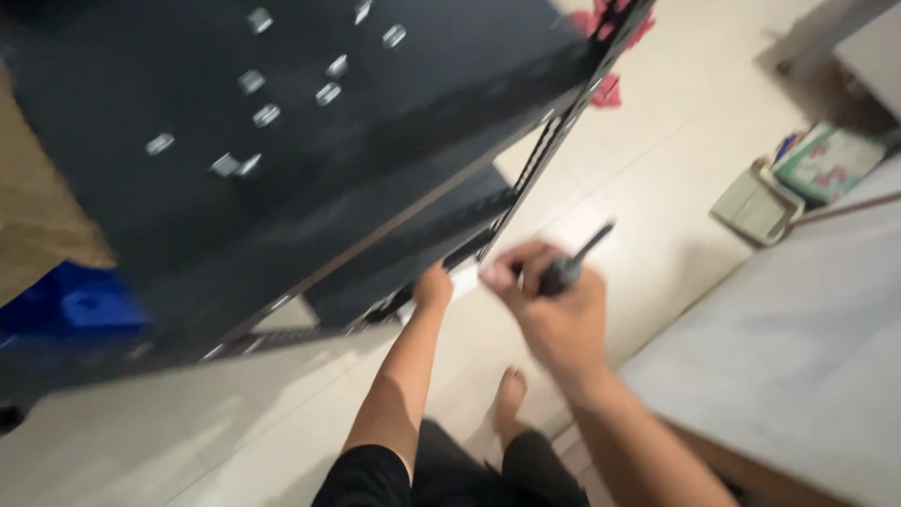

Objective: The person uses a screwdriver to tighten bolts on a black metal shelving unit. They work on multiple connection points along the vertical frame, securing the shelves to the uprights.

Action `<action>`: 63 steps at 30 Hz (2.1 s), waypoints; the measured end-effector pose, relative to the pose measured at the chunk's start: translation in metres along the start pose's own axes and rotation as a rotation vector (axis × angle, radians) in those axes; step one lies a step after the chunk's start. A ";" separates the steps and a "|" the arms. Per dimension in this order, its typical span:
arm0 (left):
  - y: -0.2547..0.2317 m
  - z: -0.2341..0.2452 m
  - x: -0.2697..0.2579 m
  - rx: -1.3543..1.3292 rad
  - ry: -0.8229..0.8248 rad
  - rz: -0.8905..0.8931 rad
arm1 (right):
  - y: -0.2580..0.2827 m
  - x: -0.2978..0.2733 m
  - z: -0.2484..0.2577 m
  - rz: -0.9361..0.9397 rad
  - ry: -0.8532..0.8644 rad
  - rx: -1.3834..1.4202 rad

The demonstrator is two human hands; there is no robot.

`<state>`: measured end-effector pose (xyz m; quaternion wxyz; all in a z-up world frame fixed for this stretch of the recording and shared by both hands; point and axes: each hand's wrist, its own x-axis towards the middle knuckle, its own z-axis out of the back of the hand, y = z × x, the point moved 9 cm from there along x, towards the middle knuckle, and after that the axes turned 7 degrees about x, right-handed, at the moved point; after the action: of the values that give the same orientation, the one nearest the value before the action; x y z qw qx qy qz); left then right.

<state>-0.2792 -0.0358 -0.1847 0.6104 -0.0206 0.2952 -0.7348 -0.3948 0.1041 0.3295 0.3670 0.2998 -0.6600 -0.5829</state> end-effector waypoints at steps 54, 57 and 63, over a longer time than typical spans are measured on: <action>0.225 0.128 -0.045 -1.313 0.042 0.197 | -0.271 -0.156 -0.108 -0.754 0.347 0.040; 0.237 0.102 -0.020 -1.469 0.213 0.226 | -0.280 -0.165 -0.118 -0.731 0.258 0.024; 0.239 0.098 0.020 -1.674 0.195 0.234 | -0.292 -0.174 -0.124 -0.687 0.102 0.068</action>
<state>-0.0342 -0.1133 -0.2200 0.4379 -0.3713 0.7927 -0.2050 -0.2045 0.1381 0.0233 0.1717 0.5453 -0.5205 -0.6343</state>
